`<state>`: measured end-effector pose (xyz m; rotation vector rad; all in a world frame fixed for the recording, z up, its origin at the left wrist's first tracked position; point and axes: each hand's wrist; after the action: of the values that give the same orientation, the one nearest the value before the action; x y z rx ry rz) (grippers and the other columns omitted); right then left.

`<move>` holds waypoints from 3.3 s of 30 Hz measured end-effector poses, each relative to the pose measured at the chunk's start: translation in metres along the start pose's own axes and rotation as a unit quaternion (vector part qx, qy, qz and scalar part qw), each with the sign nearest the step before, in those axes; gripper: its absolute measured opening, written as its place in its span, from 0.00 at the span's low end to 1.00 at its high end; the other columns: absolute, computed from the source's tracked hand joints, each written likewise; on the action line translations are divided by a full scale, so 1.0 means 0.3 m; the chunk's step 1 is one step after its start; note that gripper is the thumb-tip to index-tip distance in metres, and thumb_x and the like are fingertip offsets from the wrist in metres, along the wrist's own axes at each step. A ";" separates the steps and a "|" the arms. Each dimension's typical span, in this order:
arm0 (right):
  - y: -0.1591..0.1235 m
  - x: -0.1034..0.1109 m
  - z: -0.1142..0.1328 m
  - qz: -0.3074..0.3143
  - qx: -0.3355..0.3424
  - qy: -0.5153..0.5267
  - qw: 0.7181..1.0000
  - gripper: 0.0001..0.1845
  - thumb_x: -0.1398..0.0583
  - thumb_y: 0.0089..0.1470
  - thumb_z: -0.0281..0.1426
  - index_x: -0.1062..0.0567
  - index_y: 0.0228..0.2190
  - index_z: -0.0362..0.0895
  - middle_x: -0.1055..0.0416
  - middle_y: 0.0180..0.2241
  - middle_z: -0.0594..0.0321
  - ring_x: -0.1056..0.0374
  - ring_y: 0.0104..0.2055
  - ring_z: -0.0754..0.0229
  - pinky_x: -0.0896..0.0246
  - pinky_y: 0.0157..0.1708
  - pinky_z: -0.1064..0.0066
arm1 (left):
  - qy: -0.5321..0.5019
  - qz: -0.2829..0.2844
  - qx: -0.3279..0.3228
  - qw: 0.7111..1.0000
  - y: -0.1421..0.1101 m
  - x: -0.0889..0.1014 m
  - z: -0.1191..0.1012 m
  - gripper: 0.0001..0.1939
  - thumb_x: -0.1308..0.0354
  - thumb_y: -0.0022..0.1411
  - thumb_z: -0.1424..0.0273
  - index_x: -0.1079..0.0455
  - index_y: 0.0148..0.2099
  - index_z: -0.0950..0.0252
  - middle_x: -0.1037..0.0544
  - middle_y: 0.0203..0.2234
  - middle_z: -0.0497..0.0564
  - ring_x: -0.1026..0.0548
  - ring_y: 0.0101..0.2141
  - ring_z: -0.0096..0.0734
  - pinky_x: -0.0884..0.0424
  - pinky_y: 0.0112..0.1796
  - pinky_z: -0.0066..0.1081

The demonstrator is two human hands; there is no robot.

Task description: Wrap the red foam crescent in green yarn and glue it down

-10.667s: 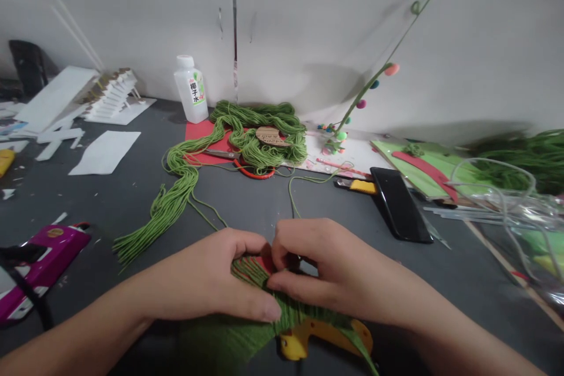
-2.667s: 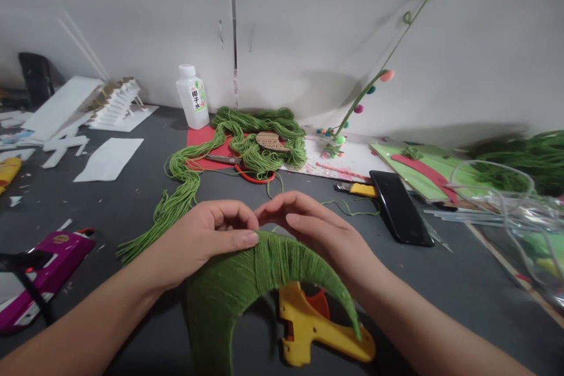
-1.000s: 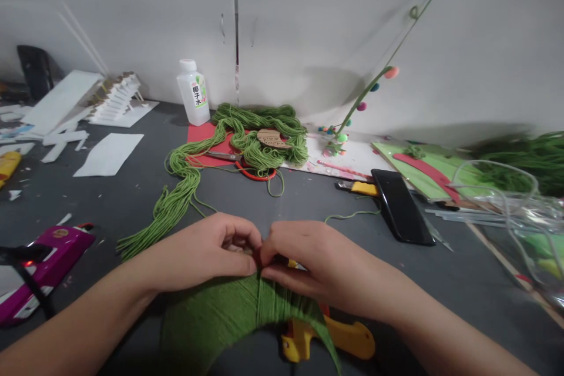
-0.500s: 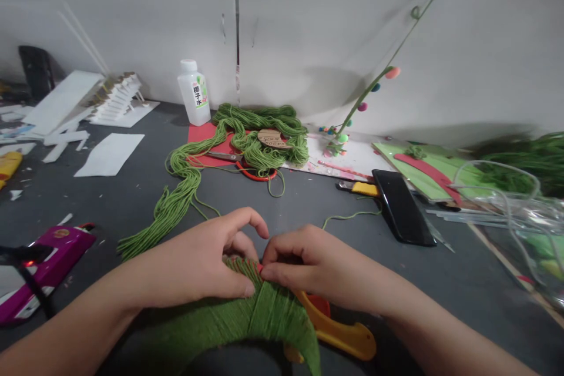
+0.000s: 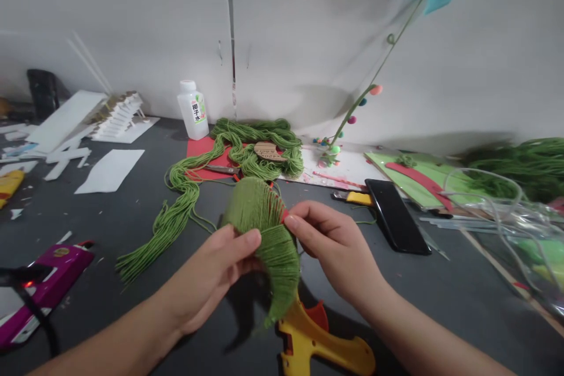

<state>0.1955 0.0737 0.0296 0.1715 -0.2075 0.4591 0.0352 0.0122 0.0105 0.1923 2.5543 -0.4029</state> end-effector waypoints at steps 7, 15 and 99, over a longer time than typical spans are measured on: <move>-0.009 0.021 0.025 0.072 0.026 -0.081 0.994 0.12 0.44 0.55 0.34 0.29 0.23 0.42 0.36 0.19 0.68 0.42 0.22 0.68 0.47 0.23 0.76 | 0.080 -0.082 -0.065 0.991 -0.001 0.021 -0.008 0.09 0.36 0.52 0.70 0.24 0.39 0.62 0.20 0.30 0.49 0.25 0.30 0.32 0.30 0.33 0.29; 0.002 0.091 0.055 0.168 0.077 -0.139 0.973 0.06 0.40 0.52 0.28 0.25 0.26 0.41 0.35 0.23 0.67 0.40 0.26 0.68 0.46 0.26 0.77 | 0.083 -0.056 -0.037 0.994 -0.003 0.021 -0.030 0.10 0.36 0.52 0.68 0.25 0.39 0.61 0.22 0.29 0.47 0.27 0.29 0.28 0.32 0.33 0.28; 0.002 0.001 -0.032 0.020 -0.011 -0.030 0.999 0.07 0.44 0.52 0.32 0.33 0.24 0.44 0.40 0.21 0.69 0.44 0.25 0.66 0.48 0.25 0.74 | 0.306 -0.051 -0.037 0.950 0.018 0.055 -0.068 0.05 0.38 0.52 0.67 0.25 0.31 0.62 0.22 0.27 0.49 0.26 0.33 0.35 0.33 0.36 0.28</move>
<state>0.1971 0.0765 0.0204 0.1607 -0.2759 0.4913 0.0126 0.0249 0.0169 0.1777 3.1956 -0.3191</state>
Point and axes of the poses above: each hand's wrist, its own y-axis towards the middle knuckle, its own x-axis out of the back of the hand, z = x × y
